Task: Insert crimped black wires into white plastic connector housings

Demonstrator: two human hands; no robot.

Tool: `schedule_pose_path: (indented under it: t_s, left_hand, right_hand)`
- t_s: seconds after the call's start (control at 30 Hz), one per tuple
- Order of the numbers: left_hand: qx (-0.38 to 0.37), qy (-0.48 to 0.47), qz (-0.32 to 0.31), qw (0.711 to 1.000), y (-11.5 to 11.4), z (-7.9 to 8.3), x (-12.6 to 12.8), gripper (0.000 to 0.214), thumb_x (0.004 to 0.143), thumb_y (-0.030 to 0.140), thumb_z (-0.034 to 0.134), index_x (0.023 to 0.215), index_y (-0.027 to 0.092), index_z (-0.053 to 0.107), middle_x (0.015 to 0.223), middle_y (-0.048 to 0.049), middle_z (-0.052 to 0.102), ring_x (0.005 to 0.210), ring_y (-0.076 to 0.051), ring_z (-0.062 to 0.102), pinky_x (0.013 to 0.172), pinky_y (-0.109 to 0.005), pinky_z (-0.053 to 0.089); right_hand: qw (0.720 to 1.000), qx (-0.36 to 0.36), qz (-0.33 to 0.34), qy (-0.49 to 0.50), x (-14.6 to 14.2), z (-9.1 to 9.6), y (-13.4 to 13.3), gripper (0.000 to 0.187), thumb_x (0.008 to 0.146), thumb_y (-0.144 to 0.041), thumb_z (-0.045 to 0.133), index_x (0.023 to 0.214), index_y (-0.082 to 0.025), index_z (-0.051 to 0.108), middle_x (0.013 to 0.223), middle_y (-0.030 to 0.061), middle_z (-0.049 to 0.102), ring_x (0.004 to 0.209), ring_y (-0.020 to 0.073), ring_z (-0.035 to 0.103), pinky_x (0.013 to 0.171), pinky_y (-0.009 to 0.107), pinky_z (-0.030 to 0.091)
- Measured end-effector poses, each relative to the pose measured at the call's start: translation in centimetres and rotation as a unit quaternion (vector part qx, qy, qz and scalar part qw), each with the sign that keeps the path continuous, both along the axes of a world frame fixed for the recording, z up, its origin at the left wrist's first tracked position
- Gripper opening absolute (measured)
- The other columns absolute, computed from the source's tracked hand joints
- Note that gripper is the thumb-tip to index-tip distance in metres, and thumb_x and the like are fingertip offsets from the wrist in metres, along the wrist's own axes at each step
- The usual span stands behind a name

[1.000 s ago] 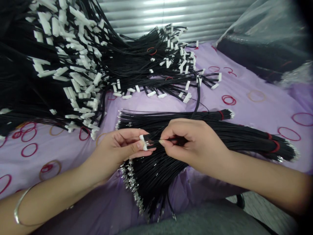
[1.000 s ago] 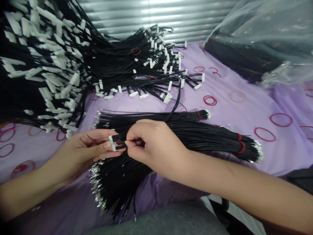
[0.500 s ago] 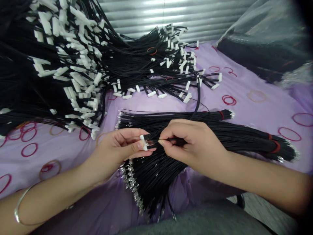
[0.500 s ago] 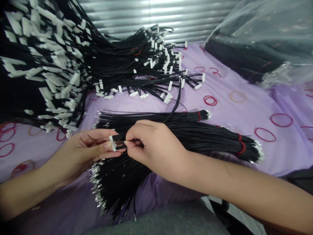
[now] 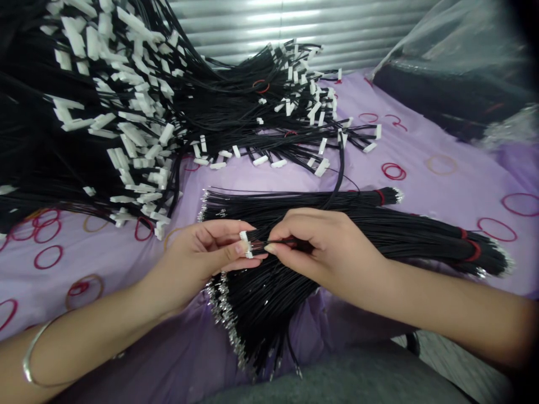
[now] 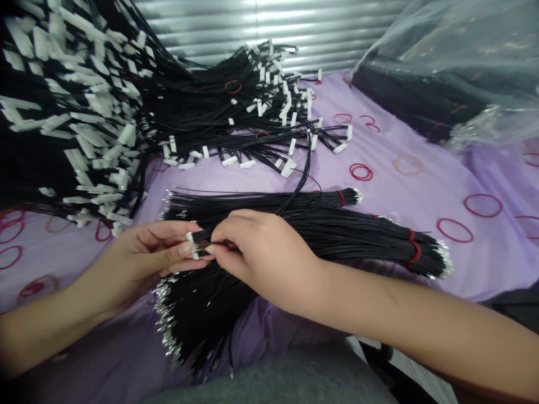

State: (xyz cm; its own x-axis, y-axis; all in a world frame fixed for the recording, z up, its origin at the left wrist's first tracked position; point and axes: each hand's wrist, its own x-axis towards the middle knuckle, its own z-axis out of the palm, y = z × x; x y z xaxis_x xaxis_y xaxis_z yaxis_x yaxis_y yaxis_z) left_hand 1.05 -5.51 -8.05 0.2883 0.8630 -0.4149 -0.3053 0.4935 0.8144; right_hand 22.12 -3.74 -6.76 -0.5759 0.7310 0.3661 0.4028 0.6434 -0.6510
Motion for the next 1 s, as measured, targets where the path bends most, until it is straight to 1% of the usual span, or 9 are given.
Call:
schedule_pose_path:
  t_s: [0.13, 0.3, 0.47, 0.6, 0.77, 0.9, 1.0]
  left_hand:
    - [-0.001, 0.007, 0.008, 1.0, -0.17, -0.06, 0.04, 0.024, 0.066, 0.017, 0.092, 0.088, 0.018, 0.081, 0.083, -0.0027, 0.082, 0.076, -0.016, 0.078, 0.074, -0.023, 0.066]
    - [0.009, 0.016, 0.013, 1.0, -0.28, -0.1, 0.21, 0.026, 0.065, 0.018, 0.093, 0.088, 0.019, 0.081, 0.08, -0.001, 0.081, 0.076, -0.015, 0.077, 0.074, -0.023, 0.066]
    - [0.02, 0.007, 0.01, 1.0, -0.22, -0.22, 0.22, 0.022, 0.068, 0.018, 0.091, 0.087, 0.02, 0.081, 0.083, -0.0006, 0.082, 0.077, -0.015, 0.077, 0.073, -0.023, 0.067]
    - [0.023, 0.012, 0.009, 1.0, -0.34, -0.38, 0.24, 0.021, 0.069, 0.014, 0.09, 0.088, 0.019, 0.081, 0.085, -0.0014, 0.082, 0.078, -0.015, 0.077, 0.073, -0.021, 0.066]
    - [0.022, 0.007, 0.015, 1.0, -0.32, -0.34, 0.43, 0.022, 0.068, 0.015, 0.091, 0.088, 0.018, 0.081, 0.083, -0.0016, 0.082, 0.077, -0.015, 0.077, 0.073, -0.023, 0.067]
    - [0.012, 0.004, 0.015, 1.0, -0.21, -0.03, 0.43, 0.019, 0.071, 0.015, 0.089, 0.087, 0.02, 0.081, 0.081, -0.0002, 0.081, 0.075, -0.015, 0.077, 0.072, -0.021, 0.066]
    - [0.004, 0.017, 0.009, 1.0, -0.23, 0.12, 0.34, 0.019, 0.072, 0.015, 0.088, 0.089, 0.019, 0.081, 0.083, -0.0023, 0.082, 0.076, -0.017, 0.078, 0.075, -0.023, 0.066]
  right_hand:
    - [1.0, -0.027, -0.005, 0.003, -0.16, 0.13, -0.11, 0.011, 0.086, -0.01, 0.065, 0.077, -0.008, 0.07, 0.068, -0.0007, 0.059, 0.062, 0.0046, 0.052, 0.057, 0.016, 0.039]
    - [0.999, -0.05, -0.018, 0.009, -0.3, 0.31, -0.4, 0.017, 0.086, -0.01, 0.064, 0.069, -0.009, 0.066, 0.062, -0.0027, 0.054, 0.058, 0.0034, 0.047, 0.053, 0.015, 0.035]
    - [0.998, -0.05, -0.027, -0.002, -0.55, -0.14, -0.49, 0.016, 0.087, -0.012, 0.064, 0.072, -0.01, 0.066, 0.065, -0.002, 0.057, 0.06, 0.0044, 0.049, 0.055, 0.016, 0.036]
    - [0.998, -0.056, -0.03, -0.016, -0.72, -0.48, -0.39, 0.016, 0.088, -0.013, 0.063, 0.072, -0.011, 0.066, 0.065, -0.0025, 0.055, 0.06, 0.0051, 0.048, 0.055, 0.018, 0.035]
    - [0.999, -0.041, -0.024, -0.019, -0.69, -0.45, -0.49, 0.017, 0.09, -0.014, 0.062, 0.074, -0.012, 0.066, 0.067, -0.0019, 0.056, 0.062, 0.0063, 0.049, 0.057, 0.019, 0.037]
    - [1.0, -0.016, -0.005, 0.003, -0.37, -0.19, -0.47, 0.015, 0.094, -0.02, 0.06, 0.087, -0.01, 0.069, 0.077, 0.0017, 0.065, 0.069, 0.0083, 0.057, 0.062, 0.019, 0.044]
    - [1.0, 0.006, -0.006, 0.03, -0.04, -0.05, -0.29, 0.016, 0.096, -0.018, 0.057, 0.089, -0.011, 0.07, 0.08, 0.0025, 0.067, 0.074, 0.0082, 0.06, 0.067, 0.019, 0.047]
